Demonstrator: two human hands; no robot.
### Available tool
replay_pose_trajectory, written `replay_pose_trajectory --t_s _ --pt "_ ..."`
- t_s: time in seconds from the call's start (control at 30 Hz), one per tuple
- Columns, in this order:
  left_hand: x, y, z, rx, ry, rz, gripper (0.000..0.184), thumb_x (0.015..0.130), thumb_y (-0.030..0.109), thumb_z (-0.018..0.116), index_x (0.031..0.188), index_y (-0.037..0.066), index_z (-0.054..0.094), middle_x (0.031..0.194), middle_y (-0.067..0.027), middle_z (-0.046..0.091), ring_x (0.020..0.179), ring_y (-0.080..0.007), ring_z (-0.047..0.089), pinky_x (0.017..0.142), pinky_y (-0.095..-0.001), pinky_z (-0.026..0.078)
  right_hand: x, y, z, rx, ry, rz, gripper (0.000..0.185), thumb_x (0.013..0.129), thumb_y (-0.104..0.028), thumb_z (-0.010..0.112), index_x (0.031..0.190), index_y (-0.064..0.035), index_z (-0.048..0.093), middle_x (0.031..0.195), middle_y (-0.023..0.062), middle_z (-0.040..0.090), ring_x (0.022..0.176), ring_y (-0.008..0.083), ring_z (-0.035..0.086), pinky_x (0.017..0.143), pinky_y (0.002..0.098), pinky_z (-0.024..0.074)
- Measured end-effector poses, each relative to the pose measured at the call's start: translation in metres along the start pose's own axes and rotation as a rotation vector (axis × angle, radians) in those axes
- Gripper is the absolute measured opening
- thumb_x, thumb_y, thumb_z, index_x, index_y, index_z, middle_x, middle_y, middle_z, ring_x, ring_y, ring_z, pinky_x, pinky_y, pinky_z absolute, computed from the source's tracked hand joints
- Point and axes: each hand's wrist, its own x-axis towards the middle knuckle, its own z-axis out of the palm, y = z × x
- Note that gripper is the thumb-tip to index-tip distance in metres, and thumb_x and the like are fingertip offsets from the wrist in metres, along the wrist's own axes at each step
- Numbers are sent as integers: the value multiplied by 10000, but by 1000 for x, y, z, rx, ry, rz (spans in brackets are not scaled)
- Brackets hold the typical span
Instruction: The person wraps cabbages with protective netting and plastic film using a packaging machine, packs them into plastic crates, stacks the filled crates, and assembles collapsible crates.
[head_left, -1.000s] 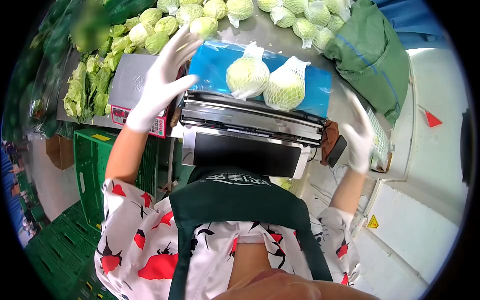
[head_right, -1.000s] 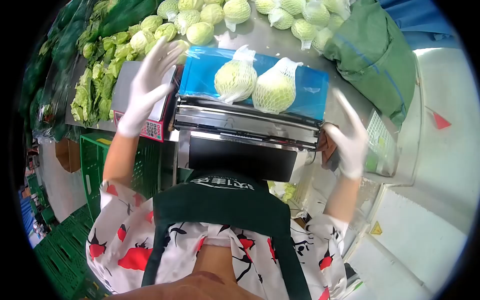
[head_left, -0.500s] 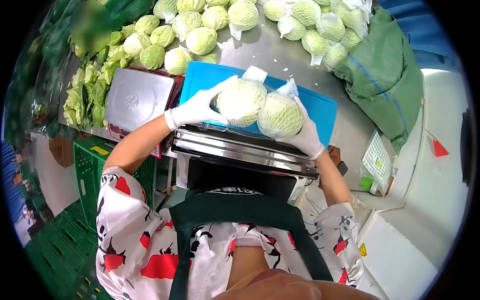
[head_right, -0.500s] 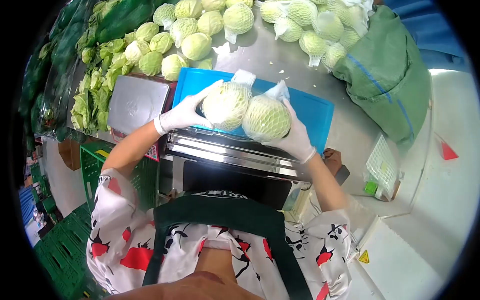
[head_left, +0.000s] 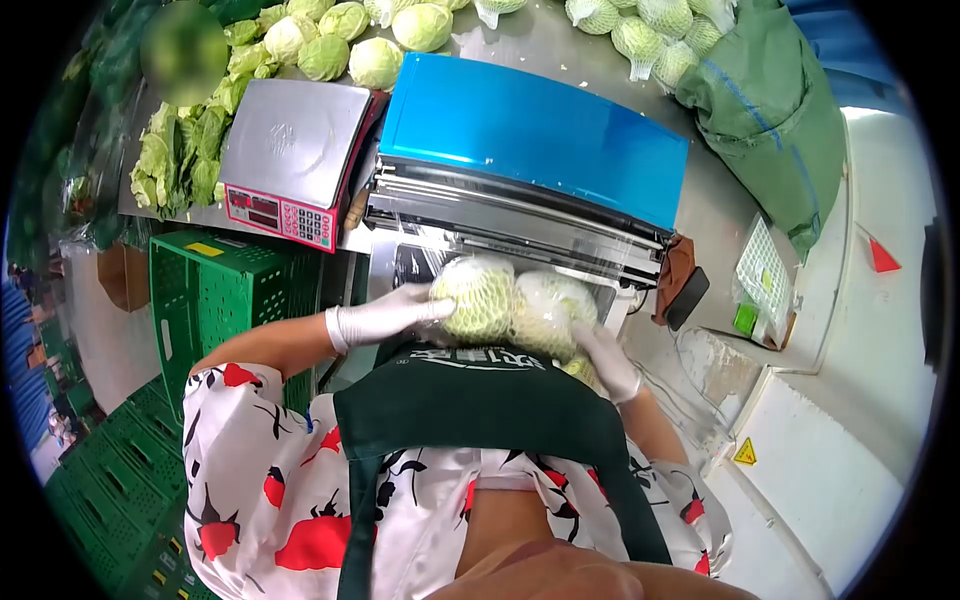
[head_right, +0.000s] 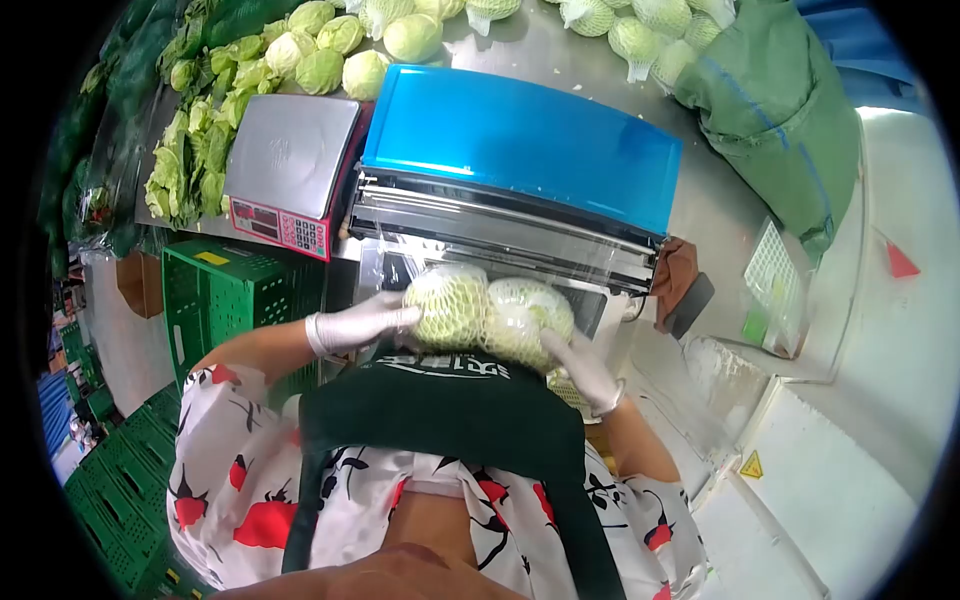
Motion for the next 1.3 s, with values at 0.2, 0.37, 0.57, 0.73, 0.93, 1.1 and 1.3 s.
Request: replay_pose_trajectory --t_s 0.2,0.37,0.57,0.73,0.93,1.1,1.3 --pt "15 -32 -11 -196 -3 -277 762 969 608 459 1379 -33 482 1282 -175 609 1098 -282 639 988 -383 497 27 35 9 158 -73 188 708 952 -614 469 1359 -37 514 1136 74 673 955 185 656 791 326 514" --pt "12 -15 0 -389 61 -226 692 1004 548 433 1467 36 377 1413 -127 516 1269 -234 527 1082 -398 424 50 26 -3 457 -199 355 656 957 -582 493 1422 -121 465 1231 84 628 1086 246 617 889 339 490" --pt "-13 -35 9 -326 177 23 618 983 297 602 1459 -17 365 1370 -150 541 1213 -227 576 1069 -367 449 30 50 -18 729 -123 268 592 966 -378 610 1403 -11 450 1322 158 569 1216 290 556 1053 373 422" --pt "-27 -85 6 1089 680 521 465 893 69 652 1345 108 550 1040 -165 695 915 -259 701 831 -340 563 15 115 -14 -508 300 -469 246 979 -188 595 1139 -1 610 1029 88 673 955 192 638 851 298 496" --pt "-33 -32 21 461 841 455 339 1014 70 502 1342 129 559 665 7 511 566 -60 499 524 -220 444 17 70 3 -132 577 -443 275 1013 -266 527 845 -58 592 601 -20 464 523 59 447 511 231 380" --pt "-44 -72 -2 23 536 225 281 1043 109 458 1284 52 593 678 71 484 557 -11 391 506 -172 341 -8 69 -10 256 485 32 325 1003 -308 548 803 -54 585 538 -16 411 439 103 395 433 261 342" --pt "15 -204 -27 -120 396 -191 239 995 196 584 1129 29 691 870 6 643 734 -55 549 661 -228 470 60 274 -32 -1122 304 -279 181 810 -176 617 899 -31 677 779 178 643 771 385 619 706 468 485"
